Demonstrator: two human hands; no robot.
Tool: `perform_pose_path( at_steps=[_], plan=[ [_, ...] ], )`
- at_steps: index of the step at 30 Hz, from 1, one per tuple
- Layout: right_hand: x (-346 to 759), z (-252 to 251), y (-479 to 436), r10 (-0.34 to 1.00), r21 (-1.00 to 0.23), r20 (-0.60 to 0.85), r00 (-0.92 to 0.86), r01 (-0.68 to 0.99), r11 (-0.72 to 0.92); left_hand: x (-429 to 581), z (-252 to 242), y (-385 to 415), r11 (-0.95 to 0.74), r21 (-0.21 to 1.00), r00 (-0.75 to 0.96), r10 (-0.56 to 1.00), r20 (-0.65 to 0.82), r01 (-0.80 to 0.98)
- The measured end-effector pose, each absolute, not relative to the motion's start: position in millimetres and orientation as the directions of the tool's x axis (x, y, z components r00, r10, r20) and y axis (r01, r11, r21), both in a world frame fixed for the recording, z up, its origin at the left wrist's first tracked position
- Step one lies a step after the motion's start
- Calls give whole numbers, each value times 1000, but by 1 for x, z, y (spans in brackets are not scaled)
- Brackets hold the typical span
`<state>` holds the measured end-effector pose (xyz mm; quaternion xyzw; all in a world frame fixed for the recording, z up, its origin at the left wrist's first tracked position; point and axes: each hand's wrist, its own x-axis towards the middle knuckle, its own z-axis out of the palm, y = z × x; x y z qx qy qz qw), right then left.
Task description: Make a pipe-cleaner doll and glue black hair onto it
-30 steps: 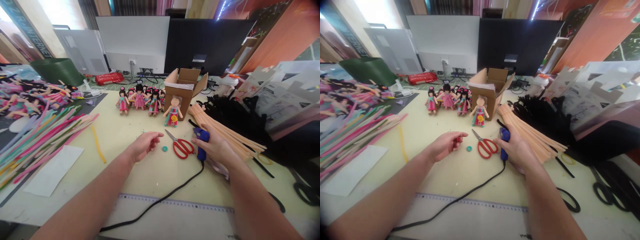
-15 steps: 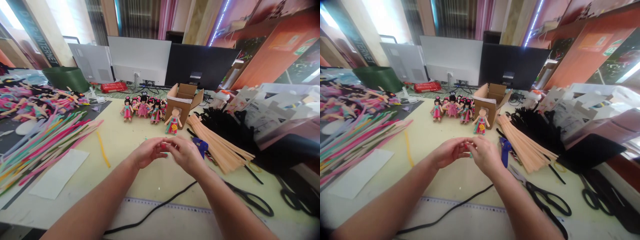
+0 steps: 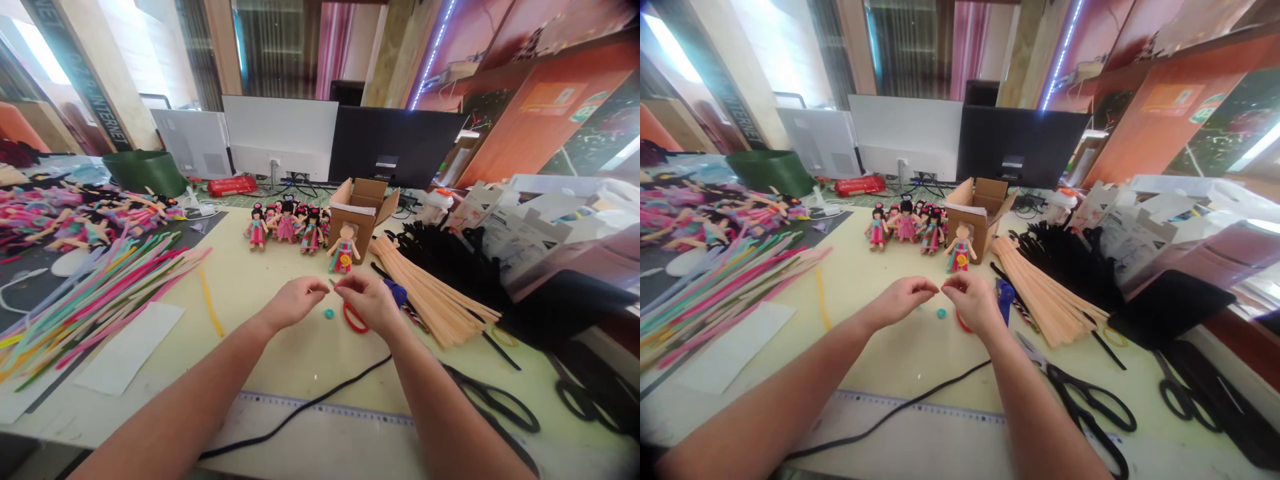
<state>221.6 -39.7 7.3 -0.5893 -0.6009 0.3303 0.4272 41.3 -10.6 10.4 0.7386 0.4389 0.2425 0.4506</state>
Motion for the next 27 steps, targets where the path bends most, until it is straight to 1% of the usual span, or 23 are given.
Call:
perform_pose_path(
  at_steps=[1,2,4,7,10,13,17,27],
  plan=[
    [224,3,-39,995,-930,60,83,366,26,42,5,-8,-320,788,521,854,-1,526],
    [225,-1,-39,996,-946,10,94,323,-21,44,-1,-6,-392,697,541,841,7,600],
    [227,-5,-41,993,-960,-45,105,269,-72,49,-13,-3,-447,564,555,831,-26,695],
    [230,-7,-43,987,-977,-104,119,172,-124,58,-25,-3,-488,442,559,829,-36,753],
    [233,-5,-43,984,-985,-128,124,102,-141,66,-31,-5,-513,368,553,833,-5,776],
    [234,-4,-43,985,-988,-133,113,59,-141,69,-32,-5,-510,360,551,834,-15,782],
    [233,-3,-43,986,-990,-135,98,31,-139,70,-34,-4,-504,387,551,834,-15,772],
    [234,-4,-43,984,-985,-153,92,70,-160,73,-40,-5,-503,457,562,827,8,733]
  ],
)
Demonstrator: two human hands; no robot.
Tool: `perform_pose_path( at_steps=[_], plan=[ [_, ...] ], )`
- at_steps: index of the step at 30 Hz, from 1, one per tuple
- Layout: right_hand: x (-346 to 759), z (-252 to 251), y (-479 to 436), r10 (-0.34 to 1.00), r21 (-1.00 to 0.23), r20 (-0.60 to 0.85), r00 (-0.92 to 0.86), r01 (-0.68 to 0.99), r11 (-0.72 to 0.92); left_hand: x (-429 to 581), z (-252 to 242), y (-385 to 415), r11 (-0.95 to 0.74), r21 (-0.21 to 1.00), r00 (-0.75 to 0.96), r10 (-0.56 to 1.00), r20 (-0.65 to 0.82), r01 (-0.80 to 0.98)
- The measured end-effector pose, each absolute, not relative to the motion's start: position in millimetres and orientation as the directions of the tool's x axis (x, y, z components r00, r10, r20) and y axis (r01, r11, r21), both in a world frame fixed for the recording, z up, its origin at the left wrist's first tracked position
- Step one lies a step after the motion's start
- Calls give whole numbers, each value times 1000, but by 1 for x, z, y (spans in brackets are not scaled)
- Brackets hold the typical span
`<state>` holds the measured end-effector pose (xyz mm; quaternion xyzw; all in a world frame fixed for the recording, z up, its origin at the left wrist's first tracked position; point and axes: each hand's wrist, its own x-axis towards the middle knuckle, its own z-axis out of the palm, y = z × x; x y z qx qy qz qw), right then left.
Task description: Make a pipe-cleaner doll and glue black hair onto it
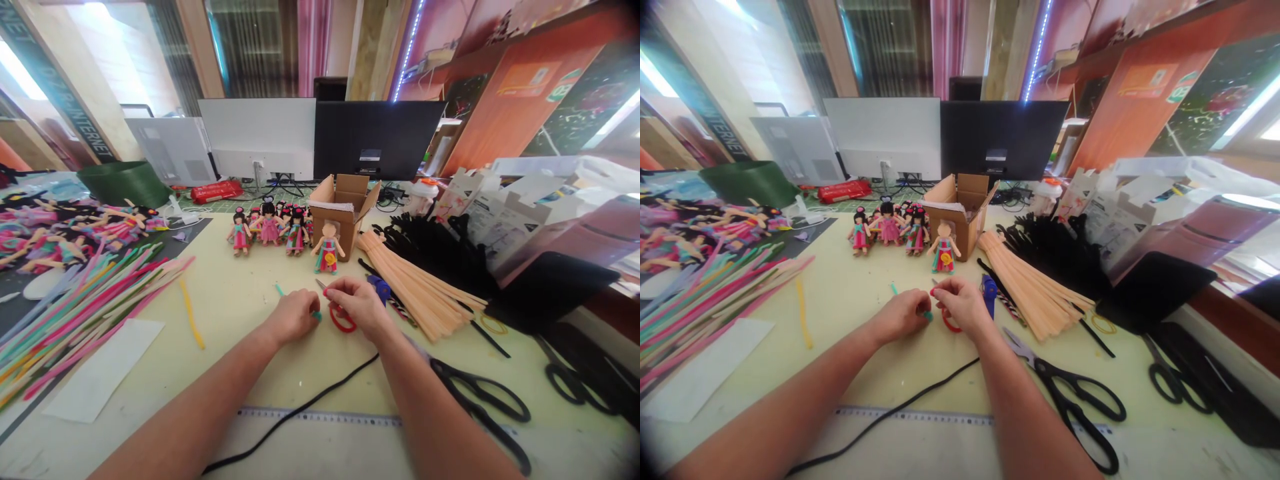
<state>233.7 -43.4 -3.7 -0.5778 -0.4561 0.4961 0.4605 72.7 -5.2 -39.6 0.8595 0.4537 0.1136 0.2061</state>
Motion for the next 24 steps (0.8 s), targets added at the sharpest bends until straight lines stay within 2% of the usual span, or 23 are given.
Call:
perform_pose_path(
  at_steps=[6,13,24],
  plan=[
    [236,-13,-43,977,-963,-211,36,164,-214,74,-47,-5,-524,491,582,812,41,696],
    [238,-34,-39,960,-903,-277,-49,356,-242,74,-46,-7,-438,581,546,837,-15,686],
    [234,-35,-39,951,-892,-305,-42,363,-270,72,-39,-12,-447,589,557,830,-6,673]
  ],
)
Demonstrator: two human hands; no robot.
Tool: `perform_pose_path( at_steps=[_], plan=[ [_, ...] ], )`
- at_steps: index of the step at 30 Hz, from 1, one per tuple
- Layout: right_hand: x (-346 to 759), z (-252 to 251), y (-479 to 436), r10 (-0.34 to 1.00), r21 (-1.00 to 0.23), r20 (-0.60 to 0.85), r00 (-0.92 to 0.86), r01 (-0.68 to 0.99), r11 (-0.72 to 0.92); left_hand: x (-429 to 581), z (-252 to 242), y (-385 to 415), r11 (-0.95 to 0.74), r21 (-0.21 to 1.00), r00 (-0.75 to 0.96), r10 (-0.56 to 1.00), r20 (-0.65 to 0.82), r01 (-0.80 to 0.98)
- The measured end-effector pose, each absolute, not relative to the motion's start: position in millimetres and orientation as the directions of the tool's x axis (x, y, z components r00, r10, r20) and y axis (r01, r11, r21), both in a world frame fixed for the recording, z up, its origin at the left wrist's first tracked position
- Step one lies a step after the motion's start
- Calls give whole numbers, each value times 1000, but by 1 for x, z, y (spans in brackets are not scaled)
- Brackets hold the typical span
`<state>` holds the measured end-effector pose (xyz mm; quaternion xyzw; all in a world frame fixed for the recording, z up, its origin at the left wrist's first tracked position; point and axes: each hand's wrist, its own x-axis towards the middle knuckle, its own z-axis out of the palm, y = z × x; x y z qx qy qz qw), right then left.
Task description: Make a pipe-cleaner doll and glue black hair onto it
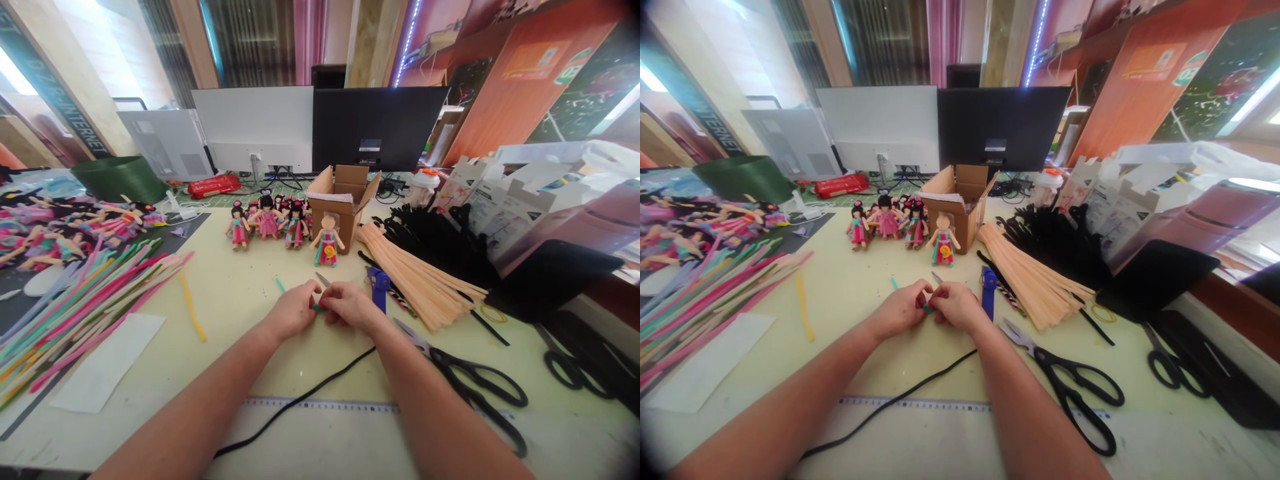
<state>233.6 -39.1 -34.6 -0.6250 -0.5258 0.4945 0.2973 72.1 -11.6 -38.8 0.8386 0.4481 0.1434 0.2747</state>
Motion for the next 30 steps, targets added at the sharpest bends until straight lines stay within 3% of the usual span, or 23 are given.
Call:
perform_pose_path(
  at_steps=[19,26,30],
  plan=[
    [233,-31,-39,948,-901,-316,-31,322,-290,66,-34,-9,-350,722,532,846,-29,596],
    [236,-21,-41,956,-918,-294,11,275,-285,64,-37,-9,-279,767,470,882,-33,578],
    [235,-16,-42,967,-945,-256,0,209,-250,65,-36,-8,-204,834,348,937,15,512]
  ],
)
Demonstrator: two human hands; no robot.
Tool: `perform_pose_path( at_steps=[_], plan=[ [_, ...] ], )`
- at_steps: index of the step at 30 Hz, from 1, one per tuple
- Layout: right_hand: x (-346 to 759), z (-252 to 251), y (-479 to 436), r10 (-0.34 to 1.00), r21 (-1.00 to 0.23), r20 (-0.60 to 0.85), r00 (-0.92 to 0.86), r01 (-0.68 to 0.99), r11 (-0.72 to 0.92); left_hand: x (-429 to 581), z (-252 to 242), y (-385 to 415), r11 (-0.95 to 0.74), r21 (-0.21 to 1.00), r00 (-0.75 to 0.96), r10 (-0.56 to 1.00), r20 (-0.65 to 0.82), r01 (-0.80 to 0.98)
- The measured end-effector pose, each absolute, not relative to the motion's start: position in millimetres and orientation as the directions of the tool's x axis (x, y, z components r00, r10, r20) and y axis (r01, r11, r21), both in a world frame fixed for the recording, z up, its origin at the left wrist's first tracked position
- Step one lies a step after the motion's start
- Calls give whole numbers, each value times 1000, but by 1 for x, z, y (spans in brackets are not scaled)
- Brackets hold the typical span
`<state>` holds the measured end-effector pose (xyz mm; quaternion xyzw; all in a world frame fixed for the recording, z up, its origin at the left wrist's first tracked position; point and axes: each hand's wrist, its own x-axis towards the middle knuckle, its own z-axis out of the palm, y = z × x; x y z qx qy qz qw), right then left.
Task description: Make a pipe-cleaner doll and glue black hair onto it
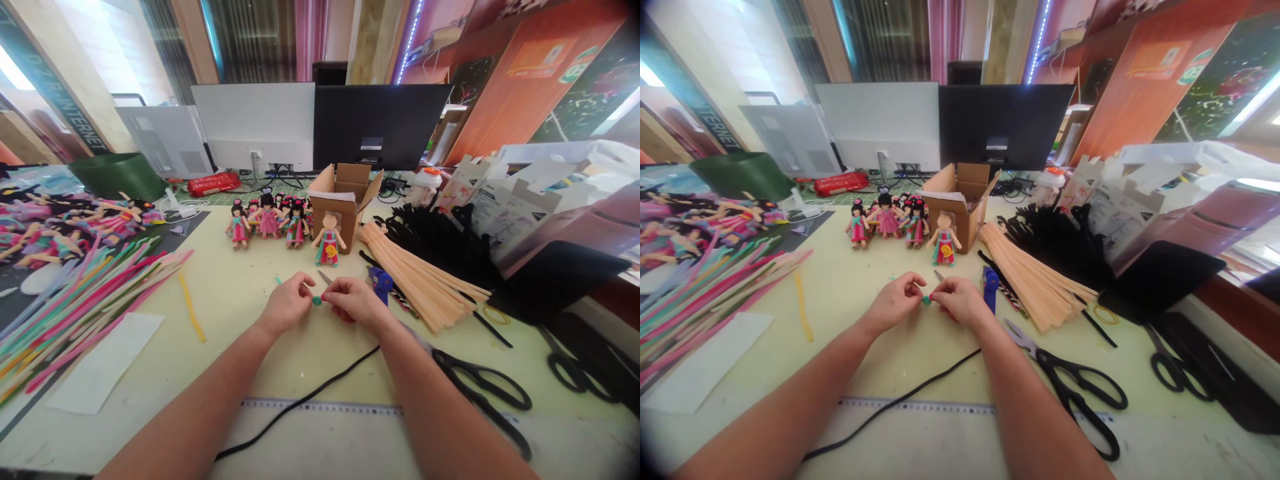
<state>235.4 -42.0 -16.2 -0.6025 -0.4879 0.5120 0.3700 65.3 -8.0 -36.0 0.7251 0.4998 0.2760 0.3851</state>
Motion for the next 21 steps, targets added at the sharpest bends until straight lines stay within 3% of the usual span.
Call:
perform_pose_path(
  at_steps=[3,8,12,16,21],
  plan=[
    [233,-12,-43,979,-970,-203,6,135,-202,67,-32,-7,-111,921,233,972,22,374],
    [223,-7,-46,990,-991,-126,66,-61,-122,69,-21,-9,71,986,144,985,-93,150],
    [211,-8,-49,989,-991,-121,90,-65,-116,71,-16,-11,128,991,145,980,-133,40],
    [204,-13,-49,990,-993,-107,94,-66,-101,71,-16,-12,171,985,150,975,-164,-34],
    [202,-15,-48,985,-991,-109,130,-95,-97,70,-12,-16,199,980,171,966,-196,0]
  ],
)
